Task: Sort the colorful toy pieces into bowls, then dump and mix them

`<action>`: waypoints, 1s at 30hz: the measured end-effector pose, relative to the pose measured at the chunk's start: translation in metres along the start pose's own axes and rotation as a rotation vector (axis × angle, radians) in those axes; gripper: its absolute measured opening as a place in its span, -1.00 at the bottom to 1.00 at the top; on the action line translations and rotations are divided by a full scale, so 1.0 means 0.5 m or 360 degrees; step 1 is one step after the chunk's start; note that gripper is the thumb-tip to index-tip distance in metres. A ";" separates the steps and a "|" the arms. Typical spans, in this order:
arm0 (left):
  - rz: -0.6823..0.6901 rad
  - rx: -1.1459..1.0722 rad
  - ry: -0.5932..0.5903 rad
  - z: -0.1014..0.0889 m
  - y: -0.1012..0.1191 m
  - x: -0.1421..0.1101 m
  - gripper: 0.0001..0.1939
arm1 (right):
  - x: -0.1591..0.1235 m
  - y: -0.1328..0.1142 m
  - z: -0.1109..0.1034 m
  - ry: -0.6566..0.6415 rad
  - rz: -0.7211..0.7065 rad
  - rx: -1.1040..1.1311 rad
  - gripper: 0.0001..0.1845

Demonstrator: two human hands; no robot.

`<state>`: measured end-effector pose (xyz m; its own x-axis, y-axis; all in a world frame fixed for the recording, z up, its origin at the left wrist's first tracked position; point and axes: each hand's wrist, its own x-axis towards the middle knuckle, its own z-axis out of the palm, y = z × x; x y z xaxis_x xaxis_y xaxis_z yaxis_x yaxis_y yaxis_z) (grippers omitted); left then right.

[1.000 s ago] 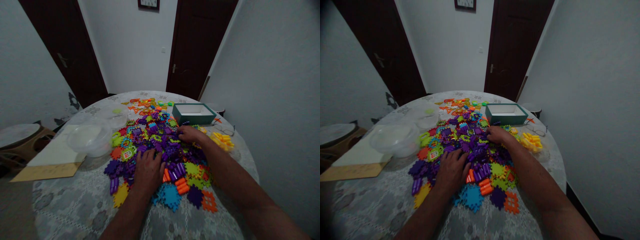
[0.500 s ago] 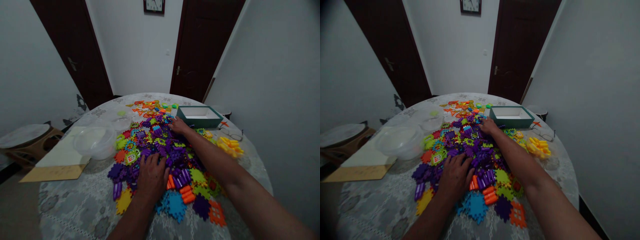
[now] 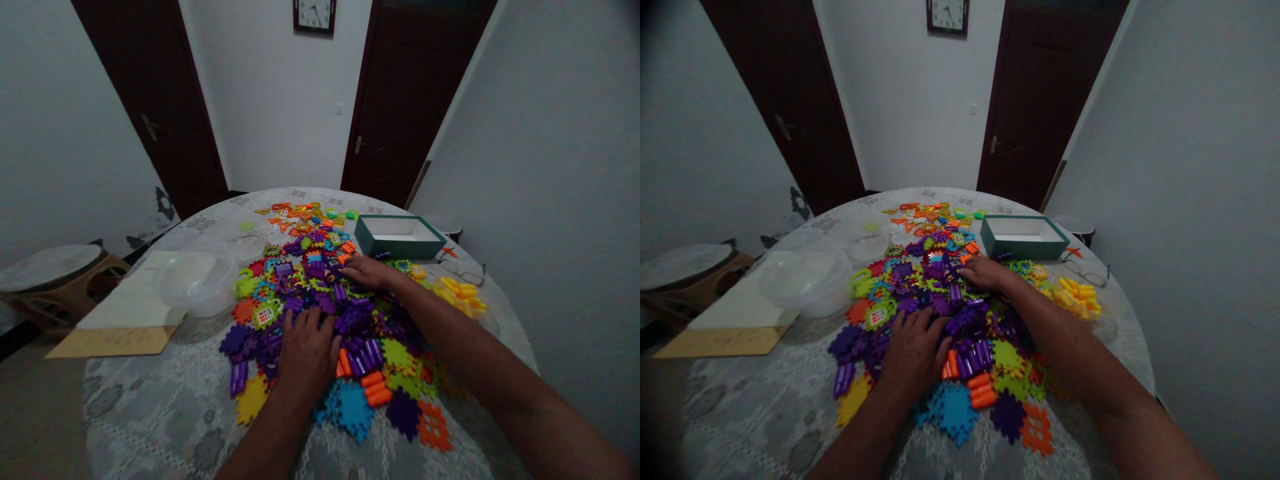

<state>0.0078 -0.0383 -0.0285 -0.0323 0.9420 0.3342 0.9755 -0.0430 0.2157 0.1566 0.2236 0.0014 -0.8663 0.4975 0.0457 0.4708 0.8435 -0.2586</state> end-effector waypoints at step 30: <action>0.0001 -0.0021 -0.0051 -0.015 0.006 0.000 -0.63 | -0.205 -0.106 0.027 0.0195 0.0189 -0.0303 -0.53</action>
<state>0.0091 -0.0410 -0.0208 -0.0245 0.9520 0.3050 0.9726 -0.0479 0.2275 0.2184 0.1253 -0.0025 -0.7818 0.6063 0.1454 0.6009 0.7949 -0.0835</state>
